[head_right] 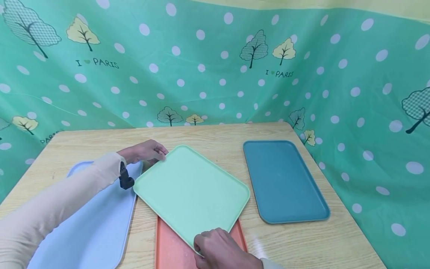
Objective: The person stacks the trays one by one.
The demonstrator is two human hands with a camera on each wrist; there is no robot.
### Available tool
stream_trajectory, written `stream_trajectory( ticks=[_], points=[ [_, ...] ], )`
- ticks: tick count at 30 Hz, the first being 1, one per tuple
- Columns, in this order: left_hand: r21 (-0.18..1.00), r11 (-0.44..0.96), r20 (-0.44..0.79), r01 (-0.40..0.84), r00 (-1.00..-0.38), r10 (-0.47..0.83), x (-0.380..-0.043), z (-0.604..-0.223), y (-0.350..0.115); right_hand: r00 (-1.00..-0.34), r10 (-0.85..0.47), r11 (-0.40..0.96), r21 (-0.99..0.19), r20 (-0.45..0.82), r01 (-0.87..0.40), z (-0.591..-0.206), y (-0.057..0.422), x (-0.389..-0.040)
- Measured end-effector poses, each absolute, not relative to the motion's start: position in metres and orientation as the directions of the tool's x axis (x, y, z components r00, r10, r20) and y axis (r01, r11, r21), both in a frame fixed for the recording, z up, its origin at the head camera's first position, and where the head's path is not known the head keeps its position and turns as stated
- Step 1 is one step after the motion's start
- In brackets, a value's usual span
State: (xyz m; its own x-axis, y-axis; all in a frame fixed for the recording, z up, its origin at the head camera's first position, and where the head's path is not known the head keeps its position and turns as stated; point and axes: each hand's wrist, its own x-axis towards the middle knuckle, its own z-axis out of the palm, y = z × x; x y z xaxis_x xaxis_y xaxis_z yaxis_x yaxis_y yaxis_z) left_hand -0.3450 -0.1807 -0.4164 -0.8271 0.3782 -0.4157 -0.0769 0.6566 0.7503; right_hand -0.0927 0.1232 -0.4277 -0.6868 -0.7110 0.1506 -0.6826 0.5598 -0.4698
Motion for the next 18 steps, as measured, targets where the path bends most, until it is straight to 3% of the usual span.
stream_trajectory(
  ticks=[11, 18],
  points=[
    [0.714, 0.699, -0.416, -0.046, -0.831, 0.37, -0.34, -0.416, -0.195, -0.679, -0.731, 0.531, -0.57, 0.067, -0.627, -0.416, 0.126, -0.097],
    [0.677, 0.732, -0.465, -0.072, -0.814, 0.349, -0.331, -0.407, -0.2, -0.748, -0.659, 0.523, -0.671, 0.072, -0.525, -0.396, 0.144, -0.115]
  ],
)
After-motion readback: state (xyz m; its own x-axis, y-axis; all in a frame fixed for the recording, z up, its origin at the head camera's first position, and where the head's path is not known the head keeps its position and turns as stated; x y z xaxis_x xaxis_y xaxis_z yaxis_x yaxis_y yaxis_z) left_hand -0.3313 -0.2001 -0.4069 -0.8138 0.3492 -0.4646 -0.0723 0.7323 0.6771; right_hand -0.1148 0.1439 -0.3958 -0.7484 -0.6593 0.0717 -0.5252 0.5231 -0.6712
